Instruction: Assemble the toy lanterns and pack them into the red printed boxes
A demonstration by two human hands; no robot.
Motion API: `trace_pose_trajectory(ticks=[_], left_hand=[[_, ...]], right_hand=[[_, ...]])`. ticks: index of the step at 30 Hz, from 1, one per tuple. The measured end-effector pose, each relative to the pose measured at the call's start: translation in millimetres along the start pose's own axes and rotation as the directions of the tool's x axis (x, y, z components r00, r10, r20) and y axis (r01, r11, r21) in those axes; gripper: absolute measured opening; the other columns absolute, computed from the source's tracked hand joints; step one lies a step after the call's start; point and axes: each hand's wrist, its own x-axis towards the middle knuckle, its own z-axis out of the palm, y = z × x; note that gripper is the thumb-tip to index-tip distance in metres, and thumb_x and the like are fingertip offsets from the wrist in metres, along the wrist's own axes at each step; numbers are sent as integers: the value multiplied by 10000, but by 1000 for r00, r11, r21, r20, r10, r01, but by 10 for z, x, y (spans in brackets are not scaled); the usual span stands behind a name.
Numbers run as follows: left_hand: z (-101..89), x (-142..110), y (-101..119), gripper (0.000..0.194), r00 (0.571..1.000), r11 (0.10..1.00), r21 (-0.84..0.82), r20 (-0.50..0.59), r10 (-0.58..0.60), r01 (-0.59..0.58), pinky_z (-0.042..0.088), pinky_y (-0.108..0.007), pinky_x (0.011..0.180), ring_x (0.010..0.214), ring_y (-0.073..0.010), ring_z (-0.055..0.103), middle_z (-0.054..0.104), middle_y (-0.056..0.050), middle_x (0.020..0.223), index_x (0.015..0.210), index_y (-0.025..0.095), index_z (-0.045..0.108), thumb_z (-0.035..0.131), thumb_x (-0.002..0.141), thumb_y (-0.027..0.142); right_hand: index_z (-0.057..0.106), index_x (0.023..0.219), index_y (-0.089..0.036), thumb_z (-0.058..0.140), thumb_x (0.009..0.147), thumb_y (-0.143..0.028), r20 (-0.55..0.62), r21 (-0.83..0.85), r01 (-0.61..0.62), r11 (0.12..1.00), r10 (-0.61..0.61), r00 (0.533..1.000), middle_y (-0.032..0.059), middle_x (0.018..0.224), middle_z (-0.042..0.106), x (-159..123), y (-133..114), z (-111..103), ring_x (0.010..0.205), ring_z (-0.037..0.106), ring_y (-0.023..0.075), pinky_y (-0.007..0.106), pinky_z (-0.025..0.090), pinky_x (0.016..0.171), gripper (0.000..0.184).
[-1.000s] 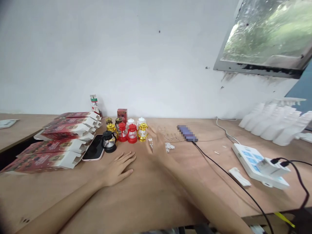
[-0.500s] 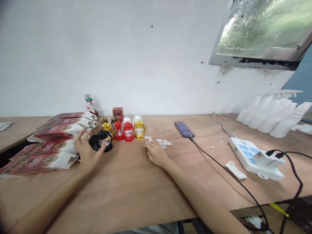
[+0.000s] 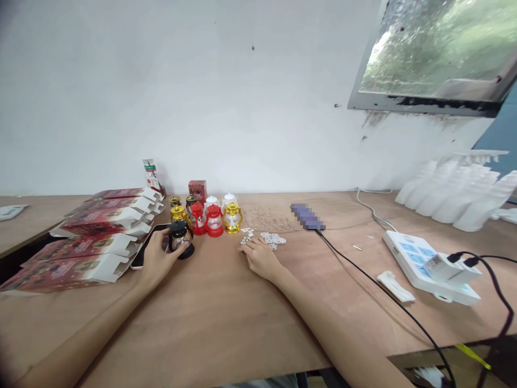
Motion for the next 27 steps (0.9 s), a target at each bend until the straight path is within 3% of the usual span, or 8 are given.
trace_pose_trajectory(ticks=[8,11,13,17,21,27], left_hand=[[66,-97,35,617,976,996,-89,218,5,15,509,-353,733,870,-236,621,601,-85,1031,1189,190,420,662,654,380],[64,-93,34,685,957,990,-121,287,-38,75,521,-344,670,728,-210,641,626,-53,945,1257,210,385,673,655,364],[78,-92,41,710,952,970,-203,296,-72,136,529,-355,701,753,-215,651,635,-56,957,1247,200,402,701,627,374],[130,-108,87,583,913,815,-491,395,-107,308,523,-350,815,979,-248,621,642,-87,1041,1075,162,513,726,594,414],[132,-123,152,552,805,701,-490,557,-205,518,540,-272,548,854,-247,644,664,-87,962,1007,154,534,751,583,433],[113,-127,191,519,743,508,-556,589,-318,658,508,-199,456,704,-162,640,658,-57,923,1052,173,503,767,627,311]], right_hand=[[615,925,-173,429,840,-56,9,-18,38,999,-38,999,74,813,650,-2,-45,-1,785,576,210,347,428,721,236],[616,962,-169,445,809,-37,35,-7,46,999,-46,998,74,834,656,3,-83,-39,820,563,218,358,422,745,265],[616,984,-169,453,785,-19,46,-4,54,999,-53,998,74,852,659,4,-102,-58,843,553,222,364,417,767,297],[619,980,-177,476,808,-50,24,-16,61,998,-61,998,76,850,657,11,-123,-66,869,543,226,367,407,779,257],[620,931,-190,452,840,-54,16,-37,88,995,-87,996,72,811,645,16,-115,-40,836,544,215,347,407,735,235],[604,952,-191,403,871,-52,7,2,108,994,-108,994,70,808,632,0,-79,34,800,547,203,324,455,710,257]])
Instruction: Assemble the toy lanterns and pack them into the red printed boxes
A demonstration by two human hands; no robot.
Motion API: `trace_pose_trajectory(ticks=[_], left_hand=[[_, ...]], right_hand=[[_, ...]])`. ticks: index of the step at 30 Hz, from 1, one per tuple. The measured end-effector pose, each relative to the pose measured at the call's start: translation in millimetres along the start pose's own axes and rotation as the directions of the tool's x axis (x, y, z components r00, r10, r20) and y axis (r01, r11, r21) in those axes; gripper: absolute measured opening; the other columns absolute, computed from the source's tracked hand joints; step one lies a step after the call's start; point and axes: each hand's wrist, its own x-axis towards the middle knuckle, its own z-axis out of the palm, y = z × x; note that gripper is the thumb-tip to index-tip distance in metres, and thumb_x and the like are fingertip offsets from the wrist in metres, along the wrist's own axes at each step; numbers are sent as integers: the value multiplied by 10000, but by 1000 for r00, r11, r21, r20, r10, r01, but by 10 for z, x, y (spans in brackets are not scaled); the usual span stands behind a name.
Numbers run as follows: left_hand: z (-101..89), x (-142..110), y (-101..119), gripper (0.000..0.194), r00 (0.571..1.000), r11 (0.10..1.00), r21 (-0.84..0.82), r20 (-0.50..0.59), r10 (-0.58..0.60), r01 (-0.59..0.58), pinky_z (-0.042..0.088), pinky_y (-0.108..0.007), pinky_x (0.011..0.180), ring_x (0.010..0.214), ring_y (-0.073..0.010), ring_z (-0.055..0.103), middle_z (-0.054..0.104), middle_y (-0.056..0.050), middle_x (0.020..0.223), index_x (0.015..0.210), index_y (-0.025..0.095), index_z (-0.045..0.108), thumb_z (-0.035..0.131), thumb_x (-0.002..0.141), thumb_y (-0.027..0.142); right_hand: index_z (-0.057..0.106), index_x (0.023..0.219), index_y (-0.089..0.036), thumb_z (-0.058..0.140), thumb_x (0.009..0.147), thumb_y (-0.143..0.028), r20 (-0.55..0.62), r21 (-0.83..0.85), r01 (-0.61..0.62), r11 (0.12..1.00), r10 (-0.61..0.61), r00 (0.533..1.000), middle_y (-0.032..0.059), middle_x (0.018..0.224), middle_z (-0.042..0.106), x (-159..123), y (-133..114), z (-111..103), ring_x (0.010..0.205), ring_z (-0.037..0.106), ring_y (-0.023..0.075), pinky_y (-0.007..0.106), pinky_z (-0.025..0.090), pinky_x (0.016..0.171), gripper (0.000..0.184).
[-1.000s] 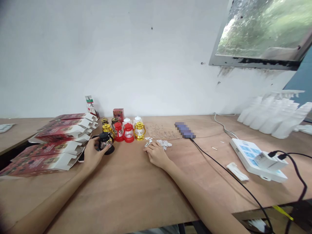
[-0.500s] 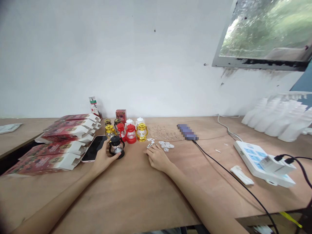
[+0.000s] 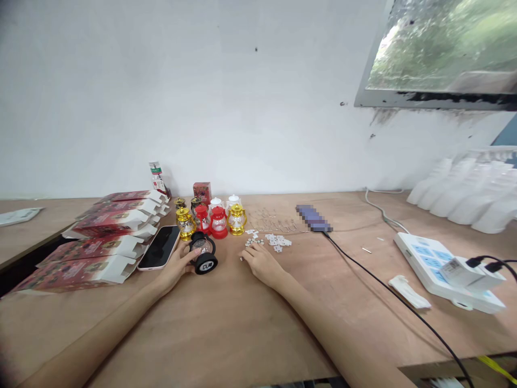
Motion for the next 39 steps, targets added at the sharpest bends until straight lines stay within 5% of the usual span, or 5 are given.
trace_pose_trajectory(ticks=[9,20,28,35,39], left_hand=[[119,-104,53,461,967,905,-343,65,-247,254,570,-202,595,735,-104,656,602,0,1128,1256,337,406,578,830,292],[98,-128,49,473,945,919,-265,229,-235,292,559,-257,673,741,-103,635,505,-6,1288,1264,397,421,582,819,388],[147,-256,12,692,952,935,-278,272,-142,219,546,-174,587,776,-100,610,519,-11,1215,1194,338,522,791,592,132],[206,-293,12,786,953,958,-198,263,-151,207,551,-183,640,931,-149,597,459,-7,1309,1221,371,495,797,556,80],[229,-302,1,790,952,967,-177,281,-126,180,553,-223,690,1023,-192,568,471,-29,1303,1254,365,469,790,579,110]], right_hand=[[581,924,-187,353,904,-118,-123,64,-56,996,63,990,69,794,611,17,-144,1,733,586,182,282,483,636,240],[586,930,-174,510,769,-98,-46,58,-99,993,102,994,87,841,643,38,-205,-146,842,560,228,359,437,762,194],[584,891,-177,485,850,-128,-171,39,-35,999,41,984,60,738,641,43,-176,-76,718,578,196,320,465,647,118],[545,963,-196,572,836,-103,-569,194,4,981,109,815,19,746,670,114,-418,-210,664,639,124,229,518,623,160],[527,954,-195,558,824,-59,-637,266,76,961,116,762,33,765,664,148,-634,-230,729,657,126,219,537,636,191]])
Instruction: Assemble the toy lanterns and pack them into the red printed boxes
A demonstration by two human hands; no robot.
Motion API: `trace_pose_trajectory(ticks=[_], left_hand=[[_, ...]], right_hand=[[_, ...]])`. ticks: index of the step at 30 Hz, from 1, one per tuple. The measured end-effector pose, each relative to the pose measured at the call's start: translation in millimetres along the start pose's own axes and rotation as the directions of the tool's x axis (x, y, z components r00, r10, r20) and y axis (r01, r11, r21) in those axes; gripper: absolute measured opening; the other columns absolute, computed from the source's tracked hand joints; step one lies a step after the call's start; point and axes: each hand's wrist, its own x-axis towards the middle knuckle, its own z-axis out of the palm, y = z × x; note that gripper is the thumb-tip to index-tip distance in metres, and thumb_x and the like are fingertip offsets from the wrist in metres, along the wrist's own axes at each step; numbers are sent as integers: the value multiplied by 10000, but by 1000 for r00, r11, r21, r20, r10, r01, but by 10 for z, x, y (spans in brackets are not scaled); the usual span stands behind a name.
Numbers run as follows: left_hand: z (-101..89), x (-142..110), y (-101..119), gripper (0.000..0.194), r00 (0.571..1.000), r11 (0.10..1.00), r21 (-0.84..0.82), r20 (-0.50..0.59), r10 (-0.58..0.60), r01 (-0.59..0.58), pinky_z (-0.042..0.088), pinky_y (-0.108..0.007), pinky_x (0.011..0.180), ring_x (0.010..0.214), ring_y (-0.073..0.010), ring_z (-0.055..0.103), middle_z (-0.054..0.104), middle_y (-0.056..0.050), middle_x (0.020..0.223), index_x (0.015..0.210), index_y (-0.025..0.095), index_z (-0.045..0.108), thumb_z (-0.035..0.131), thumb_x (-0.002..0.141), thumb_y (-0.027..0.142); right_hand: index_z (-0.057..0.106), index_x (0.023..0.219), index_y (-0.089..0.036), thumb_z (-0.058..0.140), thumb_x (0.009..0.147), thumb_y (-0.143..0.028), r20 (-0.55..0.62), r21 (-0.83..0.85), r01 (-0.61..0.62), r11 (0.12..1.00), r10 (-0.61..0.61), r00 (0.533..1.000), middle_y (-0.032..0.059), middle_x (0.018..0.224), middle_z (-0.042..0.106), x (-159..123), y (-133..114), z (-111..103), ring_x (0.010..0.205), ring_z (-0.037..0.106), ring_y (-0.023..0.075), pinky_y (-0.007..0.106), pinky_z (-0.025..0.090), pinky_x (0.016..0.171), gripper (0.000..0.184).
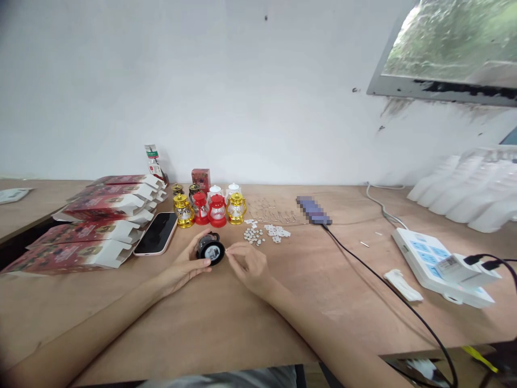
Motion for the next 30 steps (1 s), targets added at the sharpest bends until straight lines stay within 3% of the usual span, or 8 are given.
trace_pose_trajectory(ticks=[10,16,20,26,30], left_hand=[[-27,34,-68,790,997,998,-26,49,51,-50,534,-300,767,1037,-217,551,463,-50,1323,1251,350,484,810,563,137],[-7,38,-95,876,994,996,34,77,79,-82,541,-300,728,1034,-241,551,451,-82,1320,1315,331,412,837,552,258],[16,20,-113,875,993,999,39,112,33,-37,540,-341,778,871,-172,613,481,-84,1271,1368,344,314,793,636,301],[49,-7,-102,860,995,999,35,92,23,-26,540,-333,776,907,-170,591,446,-76,1300,1353,349,325,793,635,277],[55,-6,-108,849,997,1000,14,79,23,-24,544,-313,748,923,-176,580,434,-80,1305,1331,342,352,805,616,277]], right_hand=[[534,900,-180,501,832,-25,154,169,63,984,-90,984,62,787,641,4,-135,55,801,655,140,247,562,704,172],[538,951,-185,532,851,-83,132,65,8,998,-17,991,53,794,652,-13,-153,71,741,648,126,225,545,649,142],[536,932,-211,535,851,-89,97,67,-39,997,33,995,8,714,649,-24,-133,88,655,629,120,232,534,608,147],[571,918,-207,563,825,-76,76,-30,-2,1000,5,997,32,745,647,-26,-81,74,711,617,139,259,515,616,162],[588,915,-208,553,816,-58,101,-105,90,990,-79,992,25,727,645,12,-93,62,738,615,146,282,474,654,184]])
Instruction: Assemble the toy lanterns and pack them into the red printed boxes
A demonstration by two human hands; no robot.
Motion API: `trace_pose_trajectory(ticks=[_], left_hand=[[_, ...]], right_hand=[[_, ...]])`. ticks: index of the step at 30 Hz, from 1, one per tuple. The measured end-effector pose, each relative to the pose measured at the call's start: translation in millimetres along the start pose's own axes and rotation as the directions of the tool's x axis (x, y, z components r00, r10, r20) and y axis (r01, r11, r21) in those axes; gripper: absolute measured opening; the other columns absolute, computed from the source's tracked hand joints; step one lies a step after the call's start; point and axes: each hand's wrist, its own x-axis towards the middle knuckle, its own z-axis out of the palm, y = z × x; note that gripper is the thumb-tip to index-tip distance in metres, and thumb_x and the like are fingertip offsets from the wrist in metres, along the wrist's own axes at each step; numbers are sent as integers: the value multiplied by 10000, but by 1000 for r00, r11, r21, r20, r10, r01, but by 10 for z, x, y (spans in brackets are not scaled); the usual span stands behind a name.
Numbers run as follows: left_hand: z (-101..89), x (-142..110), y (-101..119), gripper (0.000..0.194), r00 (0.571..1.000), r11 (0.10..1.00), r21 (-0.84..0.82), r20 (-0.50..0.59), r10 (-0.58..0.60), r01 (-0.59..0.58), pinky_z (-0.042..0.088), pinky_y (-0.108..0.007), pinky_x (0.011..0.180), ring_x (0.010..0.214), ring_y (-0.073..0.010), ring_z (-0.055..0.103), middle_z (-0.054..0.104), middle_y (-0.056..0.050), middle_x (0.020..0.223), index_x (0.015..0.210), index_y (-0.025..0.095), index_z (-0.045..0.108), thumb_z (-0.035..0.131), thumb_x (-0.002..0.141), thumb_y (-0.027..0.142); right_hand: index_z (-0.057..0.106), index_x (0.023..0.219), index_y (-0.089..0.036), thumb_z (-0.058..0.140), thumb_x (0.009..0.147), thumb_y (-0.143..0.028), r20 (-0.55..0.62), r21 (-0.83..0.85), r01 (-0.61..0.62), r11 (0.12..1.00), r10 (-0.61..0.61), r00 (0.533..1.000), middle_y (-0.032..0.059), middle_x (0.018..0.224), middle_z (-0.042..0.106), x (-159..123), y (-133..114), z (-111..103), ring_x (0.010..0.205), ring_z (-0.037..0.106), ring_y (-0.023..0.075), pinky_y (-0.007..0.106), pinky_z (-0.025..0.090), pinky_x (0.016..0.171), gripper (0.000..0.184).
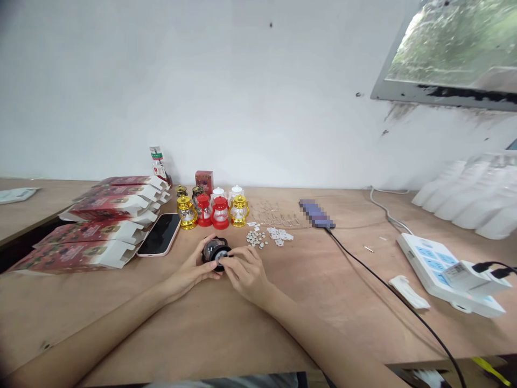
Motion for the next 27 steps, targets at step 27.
trace_pose_trajectory(ticks=[27], left_hand=[[-27,73,124,243,971,948,-317,-231,-67,-10,461,-221,486,589,-112,584,604,5,922,1043,259,514,538,811,328]], right_hand=[[546,868,-212,550,684,-38,346,-341,-217,915,337,876,55,729,672,-211,504,-14,834,566,271,400,429,740,253]])
